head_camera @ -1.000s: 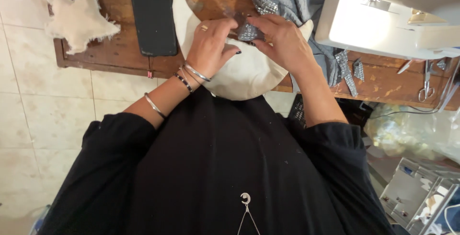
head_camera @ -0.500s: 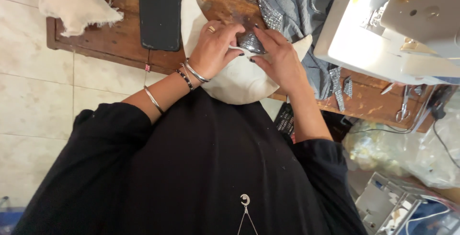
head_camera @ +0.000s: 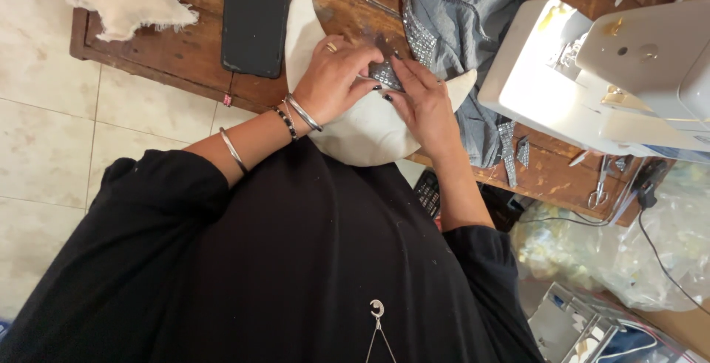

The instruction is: Attaching a decorative sequined piece to a crescent-shaped fabric pillow

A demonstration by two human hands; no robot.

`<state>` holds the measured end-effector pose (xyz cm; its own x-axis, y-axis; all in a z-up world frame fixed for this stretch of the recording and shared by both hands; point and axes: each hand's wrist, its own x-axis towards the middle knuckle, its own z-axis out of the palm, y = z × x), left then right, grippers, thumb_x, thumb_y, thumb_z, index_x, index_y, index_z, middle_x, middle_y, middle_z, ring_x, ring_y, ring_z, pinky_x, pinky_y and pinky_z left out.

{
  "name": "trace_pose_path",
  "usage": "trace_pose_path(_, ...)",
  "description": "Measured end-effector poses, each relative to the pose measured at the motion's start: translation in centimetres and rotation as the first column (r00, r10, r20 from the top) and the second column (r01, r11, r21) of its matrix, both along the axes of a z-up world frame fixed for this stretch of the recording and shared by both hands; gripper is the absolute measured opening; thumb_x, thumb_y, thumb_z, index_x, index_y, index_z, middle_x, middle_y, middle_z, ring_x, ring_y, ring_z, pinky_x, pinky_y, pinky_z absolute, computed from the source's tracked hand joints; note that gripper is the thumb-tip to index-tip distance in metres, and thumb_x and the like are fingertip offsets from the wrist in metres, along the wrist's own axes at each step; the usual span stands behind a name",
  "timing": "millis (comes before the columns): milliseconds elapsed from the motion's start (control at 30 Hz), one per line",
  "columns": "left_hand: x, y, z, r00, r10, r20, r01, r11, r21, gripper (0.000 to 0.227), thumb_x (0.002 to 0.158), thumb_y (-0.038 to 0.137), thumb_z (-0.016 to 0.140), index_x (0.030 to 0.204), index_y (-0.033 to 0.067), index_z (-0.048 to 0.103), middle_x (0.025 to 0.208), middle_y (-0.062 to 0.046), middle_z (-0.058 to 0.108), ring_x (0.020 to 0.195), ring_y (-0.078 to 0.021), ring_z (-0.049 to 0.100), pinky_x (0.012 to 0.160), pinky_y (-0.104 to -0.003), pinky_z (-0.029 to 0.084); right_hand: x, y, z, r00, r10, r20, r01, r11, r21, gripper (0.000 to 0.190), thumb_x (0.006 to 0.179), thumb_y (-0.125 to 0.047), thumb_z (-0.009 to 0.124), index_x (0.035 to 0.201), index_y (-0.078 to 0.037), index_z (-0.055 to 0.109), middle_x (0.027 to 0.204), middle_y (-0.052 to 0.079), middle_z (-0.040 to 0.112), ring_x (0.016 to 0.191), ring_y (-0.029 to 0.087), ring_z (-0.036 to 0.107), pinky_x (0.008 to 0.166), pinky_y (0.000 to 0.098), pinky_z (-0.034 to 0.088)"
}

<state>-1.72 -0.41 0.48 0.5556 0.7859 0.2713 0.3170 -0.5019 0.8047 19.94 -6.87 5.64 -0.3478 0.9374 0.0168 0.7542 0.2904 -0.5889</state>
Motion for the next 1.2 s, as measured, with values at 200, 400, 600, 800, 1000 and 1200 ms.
trace_pose_path(200,-0.1,0.1,0.1,0.999,0.003,-0.032,-0.001,0.999,0.054,0.022,0.085,0.019,0.08,0.104,0.0193,0.069,0.084,0.003,0.072,0.087,-0.0235,0.066,0.101,-0.044,0.039,0.5,-0.3,-0.8,0.996,-0.05,-0.073,0.045,0.997,-0.063,0.047,0.107,-0.021,0.065,0.149,-0.004,0.052,0.142,0.025,0.058,0.13,0.038,0.059,0.114,0.0452,0.046)
trace_pose_path(400,-0.7,0.4,-1.2,0.997,-0.01,-0.082,0.022,0.99,0.139,0.014,0.093,0.028,0.08,0.106,0.0244,0.079,0.088,0.006,0.072,0.092,-0.022,0.06,0.105,-0.046,0.035,0.3,-0.2,-0.7,0.985,-0.066,-0.158,0.063,0.998,-0.026,0.046,0.104,-0.017,0.07,0.145,-0.003,0.056,0.136,0.022,0.061,0.125,0.036,0.062,0.112,0.0441,0.049)
trace_pose_path(600,-0.3,0.3,-4.5,0.995,0.039,-0.094,-0.02,0.98,0.199,0.036,0.086,0.035,0.084,0.119,0.0266,0.074,0.095,0.005,0.074,0.106,-0.0178,0.062,0.111,-0.048,0.033,-0.1,-0.5,-1.3,0.976,-0.191,-0.108,0.194,0.981,0.019,0.051,0.096,-0.025,0.078,0.144,-0.015,0.064,0.13,0.012,0.07,0.12,0.034,0.068,0.091,0.0429,0.053)
trace_pose_path(800,0.3,-0.2,-3.4,0.989,0.032,-0.143,0.004,0.97,0.242,0.029,0.087,0.033,0.083,0.114,0.0252,0.077,0.097,0.004,0.074,0.108,-0.0178,0.062,0.113,-0.049,0.031,0.1,-1.2,-3.0,0.965,-0.24,-0.111,0.247,0.967,0.061,0.072,0.094,-0.025,0.082,0.156,-0.013,0.048,0.127,0.011,0.073,0.114,0.03,0.071,0.086,0.0411,0.05)
trace_pose_path(1000,0.3,-0.2,-3.5,0.988,0.036,-0.152,0.0,0.973,0.231,0.023,0.089,0.035,0.082,0.111,0.028,0.077,0.096,0.007,0.074,0.108,-0.0155,0.06,0.115,-0.049,0.029,1.6,-1.2,-1.8,0.963,-0.238,-0.129,0.249,0.965,0.081,0.06,0.085,-0.034,0.09,0.133,-0.008,0.068,0.121,0.009,0.075,0.109,0.032,0.071,0.093,0.0443,0.049)
trace_pose_path(1200,0.4,-0.1,-3.9,0.988,0.039,-0.151,-0.006,0.977,0.214,0.025,0.087,0.034,0.083,0.111,0.0289,0.077,0.095,0.008,0.074,0.105,-0.0148,0.062,0.112,-0.048,0.033,1.4,-2.0,-1.8,0.957,-0.289,-0.007,0.288,0.956,0.058,0.041,0.091,-0.042,0.083,0.123,-0.018,0.073,0.121,-0.003,0.074,0.112,0.018,0.068,0.1,0.0407,0.037)
